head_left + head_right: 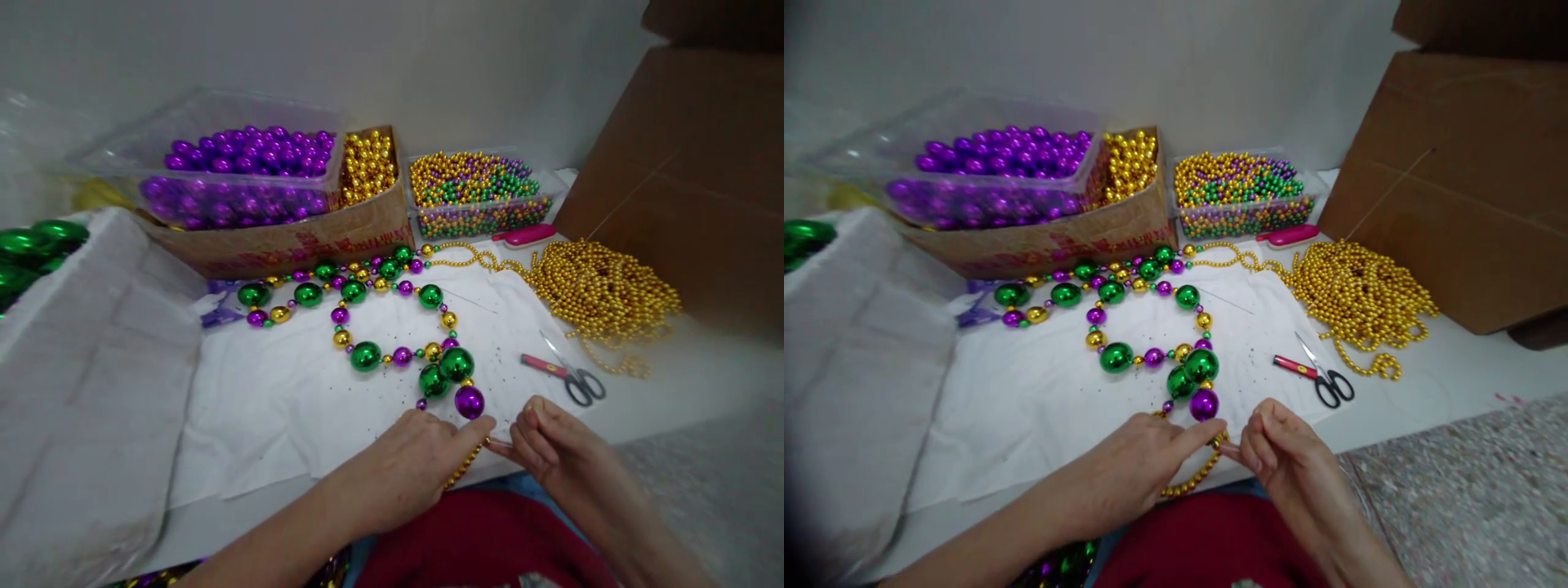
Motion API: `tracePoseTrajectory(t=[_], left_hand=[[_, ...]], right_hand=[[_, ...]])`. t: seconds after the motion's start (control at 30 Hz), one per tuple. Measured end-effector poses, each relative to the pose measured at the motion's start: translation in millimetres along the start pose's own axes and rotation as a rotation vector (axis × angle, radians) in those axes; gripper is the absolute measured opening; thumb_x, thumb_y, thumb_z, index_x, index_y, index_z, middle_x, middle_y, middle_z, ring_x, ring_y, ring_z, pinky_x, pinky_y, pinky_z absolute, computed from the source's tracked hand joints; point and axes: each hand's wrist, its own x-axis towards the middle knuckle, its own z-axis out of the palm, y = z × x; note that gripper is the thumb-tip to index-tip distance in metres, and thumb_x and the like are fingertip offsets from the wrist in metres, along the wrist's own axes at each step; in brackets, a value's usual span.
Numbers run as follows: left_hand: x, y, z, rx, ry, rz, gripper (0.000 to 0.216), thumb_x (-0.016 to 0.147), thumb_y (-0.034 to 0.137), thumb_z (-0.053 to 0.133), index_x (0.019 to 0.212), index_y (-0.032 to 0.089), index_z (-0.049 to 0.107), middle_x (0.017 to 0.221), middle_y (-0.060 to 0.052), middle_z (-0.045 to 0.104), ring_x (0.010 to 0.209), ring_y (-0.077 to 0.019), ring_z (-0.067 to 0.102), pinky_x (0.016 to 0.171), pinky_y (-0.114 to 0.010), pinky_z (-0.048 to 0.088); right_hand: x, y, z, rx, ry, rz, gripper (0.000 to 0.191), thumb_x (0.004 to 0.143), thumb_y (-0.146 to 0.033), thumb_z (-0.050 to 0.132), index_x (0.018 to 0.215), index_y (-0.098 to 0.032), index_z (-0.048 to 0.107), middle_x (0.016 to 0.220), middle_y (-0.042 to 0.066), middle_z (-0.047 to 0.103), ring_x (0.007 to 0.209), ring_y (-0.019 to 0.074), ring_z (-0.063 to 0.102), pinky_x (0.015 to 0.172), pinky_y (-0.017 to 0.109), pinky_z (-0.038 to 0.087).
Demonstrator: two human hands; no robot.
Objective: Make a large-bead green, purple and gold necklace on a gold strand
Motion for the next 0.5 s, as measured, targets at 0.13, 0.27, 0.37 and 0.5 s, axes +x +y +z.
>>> tracePoseTrajectory(t=[0.13,0.27,0.37,0.5], left_hand=[[-0.3,3.8,-8.3,0.038,0.007,0.000,0.062,0.074,0.000,0.042,0.132,0.013,0.028,0.080,-0.006,0.065,0.068,-0.0192,0.060,0.061,-0.029,0.046],[-3.6,5.5,-17.4,0.081,0.025,-0.051,0.051,0.078,0.001,0.039,0.128,0.010,0.037,0.080,-0.009,0.065,0.065,-0.0190,0.058,0.057,-0.029,0.043],[-7.8,-4.1,-24.5,-0.134,0.017,-0.113,0.029,0.084,0.005,0.037,0.102,0.014,0.058,0.071,-0.004,0.062,0.061,-0.0153,0.055,0.057,-0.026,0.040],[-14.9,-22.9,-17.6,-0.779,-0.037,-0.210,0.028,0.092,0.024,0.037,0.089,0.016,0.063,0.061,0.003,0.053,0.052,-0.0086,0.045,0.050,-0.019,0.035]], right_hand=[[2.4,-6.5,8.6,-0.055,0.016,-0.080,0.020,0.088,-0.027,0.054,0.070,-0.018,0.056,0.053,-0.004,0.036,0.055,0.0121,0.036,0.087,0.040,0.041],[9.6,-7.3,24.2,-0.131,0.019,-0.165,0.023,0.091,-0.027,0.048,0.071,-0.018,0.055,0.053,-0.003,0.039,0.057,0.0132,0.040,0.085,0.037,0.039],[19.0,-3.3,34.7,-0.192,-0.027,-0.219,0.022,0.090,-0.027,0.050,0.070,-0.018,0.053,0.052,-0.004,0.039,0.056,0.0128,0.040,0.082,0.035,0.039],[30.8,4.8,33.7,-0.285,-0.110,-0.190,0.023,0.088,-0.031,0.054,0.070,-0.019,0.052,0.049,-0.007,0.036,0.052,0.0117,0.040,0.087,0.035,0.037]])
